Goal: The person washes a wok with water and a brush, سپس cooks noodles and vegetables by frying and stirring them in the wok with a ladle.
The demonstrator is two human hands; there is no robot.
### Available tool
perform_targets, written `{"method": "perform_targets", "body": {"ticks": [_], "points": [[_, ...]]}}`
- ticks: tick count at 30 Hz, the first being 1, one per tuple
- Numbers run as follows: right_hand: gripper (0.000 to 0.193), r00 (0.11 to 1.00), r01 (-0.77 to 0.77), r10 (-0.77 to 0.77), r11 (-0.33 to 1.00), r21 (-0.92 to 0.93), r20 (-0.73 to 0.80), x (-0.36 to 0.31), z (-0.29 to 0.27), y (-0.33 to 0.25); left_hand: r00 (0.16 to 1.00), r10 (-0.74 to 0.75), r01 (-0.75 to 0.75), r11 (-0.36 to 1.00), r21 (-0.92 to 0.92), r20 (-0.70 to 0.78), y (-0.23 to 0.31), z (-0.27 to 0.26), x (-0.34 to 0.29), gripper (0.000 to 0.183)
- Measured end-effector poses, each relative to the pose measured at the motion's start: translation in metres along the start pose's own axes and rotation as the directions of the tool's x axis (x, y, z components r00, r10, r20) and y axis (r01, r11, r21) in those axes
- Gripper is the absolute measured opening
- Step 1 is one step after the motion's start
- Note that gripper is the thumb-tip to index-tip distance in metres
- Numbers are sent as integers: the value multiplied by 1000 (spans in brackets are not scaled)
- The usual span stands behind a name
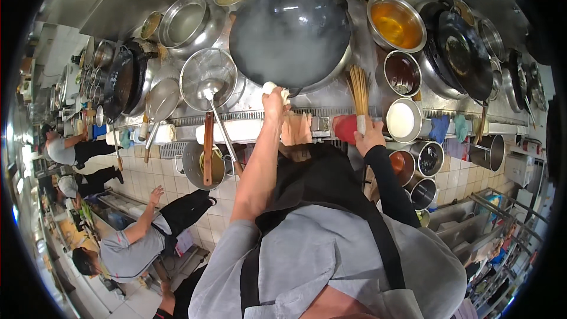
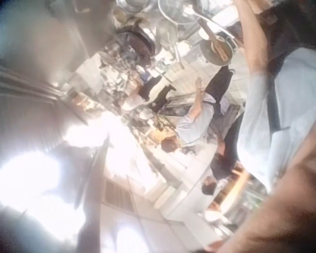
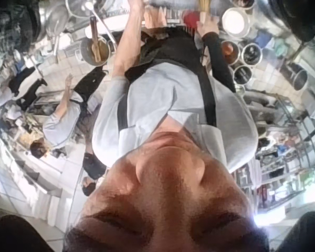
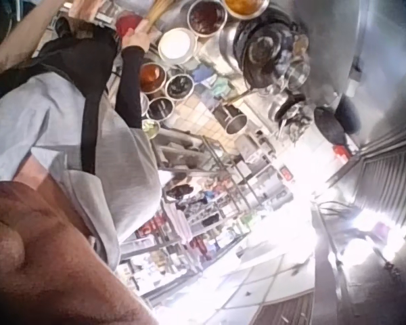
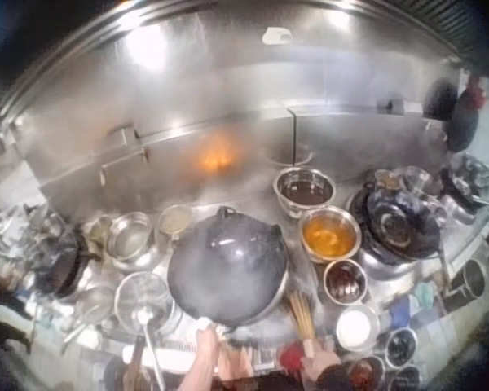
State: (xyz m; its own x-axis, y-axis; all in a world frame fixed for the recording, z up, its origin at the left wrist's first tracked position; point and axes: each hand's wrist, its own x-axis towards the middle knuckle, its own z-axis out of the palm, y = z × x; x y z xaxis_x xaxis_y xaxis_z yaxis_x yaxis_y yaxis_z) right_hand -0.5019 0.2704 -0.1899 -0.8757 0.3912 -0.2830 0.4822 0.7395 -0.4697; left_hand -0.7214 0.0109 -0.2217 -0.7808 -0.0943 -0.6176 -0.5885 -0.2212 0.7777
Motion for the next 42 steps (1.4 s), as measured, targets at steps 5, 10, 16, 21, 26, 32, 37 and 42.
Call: {"method": "perform_targets", "body": {"ticks": [5,10,16,21,26,32,37,42], "points": [[57,933,194,-236,966,173,272,1,1,-5,978,84,-127,964,232,190,-10,-22,-42,47],[59,539,506,-416,855,113,733,-8,58,-64,889,192,-418,-27,908,415,-39,-12,-77,79],[44,427,622,-644,719,310,635,-25,204,-155,877,188,-425,-125,896,442,-45,-27,-80,85],[25,703,226,-424,895,386,571,-38,226,-239,857,300,-477,151,866,419,17,-86,-109,69],[10,779,-288,-211,715,636,590,-50,221,-310,854,493,-424,469,775,169,72,-190,-144,47],[28,665,-457,-471,359,814,580,103,191,-388,773,579,-203,613,764,-259,70,-330,-140,41],[30,924,381,-382,915,129,-20,207,180,-500,965,203,-36,730,682,-166,47,-386,-88,62],[30,886,464,-464,884,-46,10,283,186,-563,922,-203,189,979,73,330,47,-383,-56,46]]}}
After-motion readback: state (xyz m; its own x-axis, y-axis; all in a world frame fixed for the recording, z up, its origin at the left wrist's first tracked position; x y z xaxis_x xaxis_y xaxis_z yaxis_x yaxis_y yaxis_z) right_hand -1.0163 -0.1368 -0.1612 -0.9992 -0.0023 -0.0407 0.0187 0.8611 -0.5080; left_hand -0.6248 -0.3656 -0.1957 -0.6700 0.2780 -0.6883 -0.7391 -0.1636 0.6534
